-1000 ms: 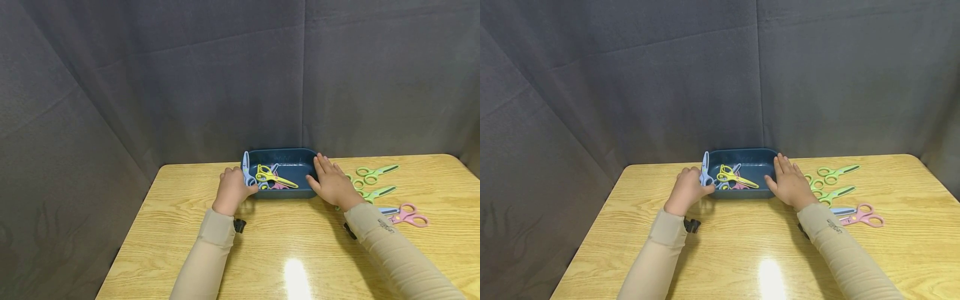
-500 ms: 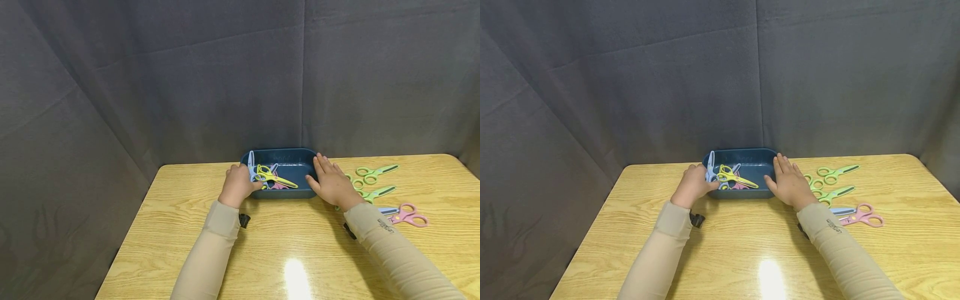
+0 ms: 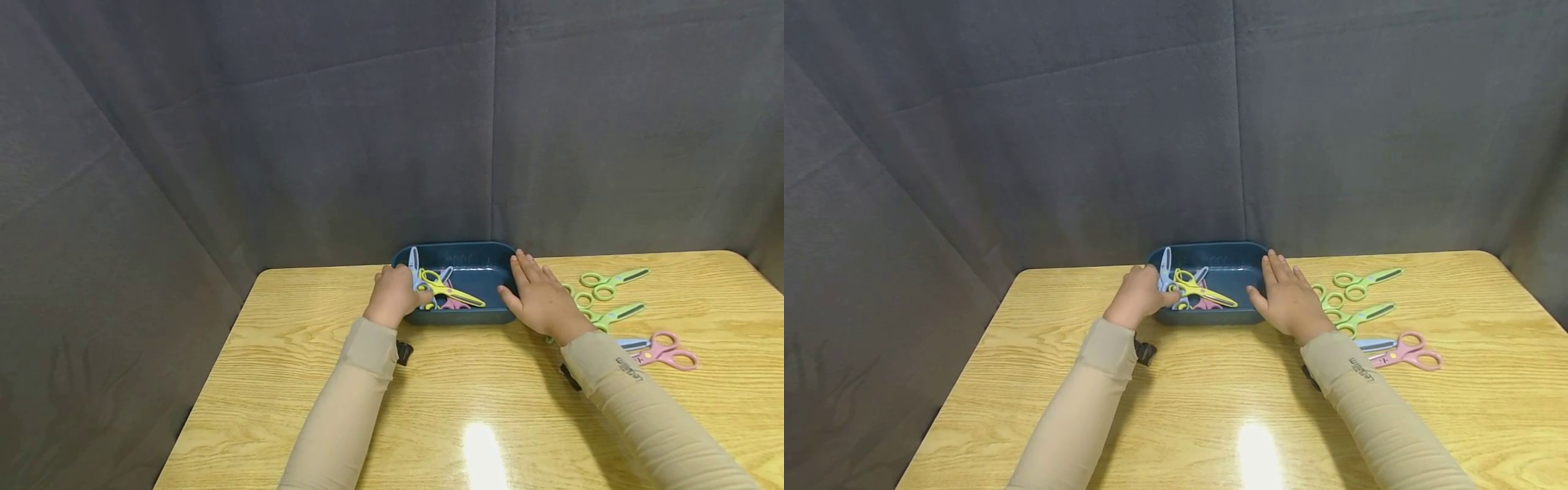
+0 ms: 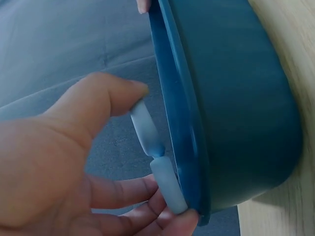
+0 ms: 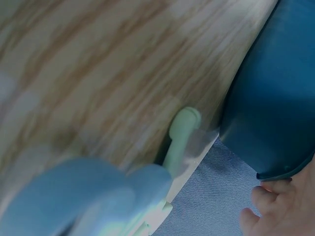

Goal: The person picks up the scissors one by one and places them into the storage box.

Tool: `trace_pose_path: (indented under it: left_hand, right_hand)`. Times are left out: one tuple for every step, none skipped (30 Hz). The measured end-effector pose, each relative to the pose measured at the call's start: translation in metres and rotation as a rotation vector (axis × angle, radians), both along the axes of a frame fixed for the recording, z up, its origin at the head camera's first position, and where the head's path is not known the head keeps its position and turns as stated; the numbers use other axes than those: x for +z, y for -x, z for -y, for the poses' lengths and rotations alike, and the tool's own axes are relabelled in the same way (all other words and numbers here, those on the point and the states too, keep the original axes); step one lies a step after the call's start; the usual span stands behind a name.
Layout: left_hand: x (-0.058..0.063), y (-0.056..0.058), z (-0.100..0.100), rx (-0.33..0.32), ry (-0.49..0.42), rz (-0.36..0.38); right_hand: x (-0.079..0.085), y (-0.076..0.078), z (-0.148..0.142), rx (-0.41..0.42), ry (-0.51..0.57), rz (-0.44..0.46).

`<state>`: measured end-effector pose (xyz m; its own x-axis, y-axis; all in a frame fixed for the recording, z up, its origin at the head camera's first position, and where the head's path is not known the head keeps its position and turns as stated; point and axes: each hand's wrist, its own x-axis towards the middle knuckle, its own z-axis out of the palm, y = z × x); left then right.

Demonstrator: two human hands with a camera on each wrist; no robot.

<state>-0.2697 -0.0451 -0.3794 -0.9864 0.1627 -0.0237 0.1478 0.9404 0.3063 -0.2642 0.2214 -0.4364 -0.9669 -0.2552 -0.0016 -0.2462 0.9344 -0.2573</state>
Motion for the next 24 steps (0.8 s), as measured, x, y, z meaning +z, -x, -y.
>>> trace_pose_path:
  left_hand:
    - [0.0,0.0,-0.001,0.004,0.006,0.001]
    - [0.0,0.0,-0.002,0.006,0.012,0.0]
    - [0.0,0.0,-0.003,0.011,0.017,0.003]
    - [0.0,0.0,-0.005,0.014,0.027,0.003]
    - [0.0,0.0,-0.006,0.013,0.042,0.003]
    - [0.0,0.0,-0.007,0.014,0.054,0.002]
    - [0.0,0.0,-0.009,0.013,0.066,0.002]
    - [-0.001,0.0,-0.01,0.011,0.083,0.001]
    - [-0.001,0.001,-0.011,0.009,0.101,0.0]
    - [-0.002,0.001,-0.012,0.007,0.119,-0.009]
    - [-0.003,0.001,-0.013,0.004,0.135,-0.015]
    - [-0.003,0.001,-0.014,0.006,0.148,-0.02]
    - [-0.004,0.001,-0.015,0.007,0.166,-0.026]
    - [-0.006,0.002,-0.015,0.009,0.183,-0.032]
    - [-0.007,0.002,-0.016,0.016,0.192,-0.037]
    - [-0.008,0.002,-0.017,0.023,0.2,-0.04]
    - [-0.009,0.002,-0.018,0.034,0.205,-0.038]
    - [-0.01,0.002,-0.019,0.045,0.209,-0.038]
    - [-0.011,0.002,-0.02,0.058,0.21,-0.041]
    - [-0.012,0.002,-0.022,0.07,0.206,-0.04]
    - [-0.012,0.002,-0.023,0.084,0.205,-0.033]
    - [-0.013,0.002,-0.024,0.094,0.208,-0.025]
    - [-0.014,0.003,-0.025,0.103,0.211,-0.02]
    - [-0.014,0.003,-0.026,0.107,0.222,-0.016]
  right_hand:
    - [0.0,0.0,0.0,0.0,0.002,0.0]
    - [0.0,0.0,0.0,0.0,0.003,-0.001]
    - [0.0,0.0,0.0,0.001,0.003,-0.001]
    - [-0.001,0.0,-0.001,0.002,0.004,-0.001]
    - [-0.001,0.0,-0.001,0.004,0.006,-0.001]
    - [-0.001,-0.001,-0.001,0.004,0.007,-0.001]
    - [-0.001,-0.001,-0.001,0.004,0.007,-0.002]
    - [-0.001,-0.001,-0.001,0.004,0.007,-0.003]
    - [0.0,0.0,-0.001,0.003,0.007,-0.003]
    - [0.0,-0.001,-0.001,0.003,0.01,-0.003]
    - [0.0,-0.001,-0.001,0.002,0.011,-0.003]
    - [0.001,-0.001,-0.001,0.001,0.01,-0.002]
    - [0.001,-0.001,0.0,0.0,0.01,-0.002]
    - [0.001,-0.001,0.0,-0.001,0.01,-0.001]
    - [0.002,-0.001,0.0,-0.001,0.011,0.0]
    - [0.002,-0.001,0.0,-0.001,0.011,0.001]
    - [0.002,-0.001,0.0,0.0,0.01,0.001]
    - [0.003,-0.001,0.001,0.0,0.01,0.001]
    - [0.003,-0.002,0.001,0.001,0.011,0.002]
    - [0.003,-0.002,0.001,0.001,0.012,0.005]
    - [0.003,-0.002,0.001,0.001,0.014,0.006]
    - [0.004,-0.002,0.001,0.001,0.015,0.007]
    - [0.004,-0.002,0.001,0.0,0.015,0.009]
    - [0.004,-0.002,0.001,-0.001,0.017,0.01]
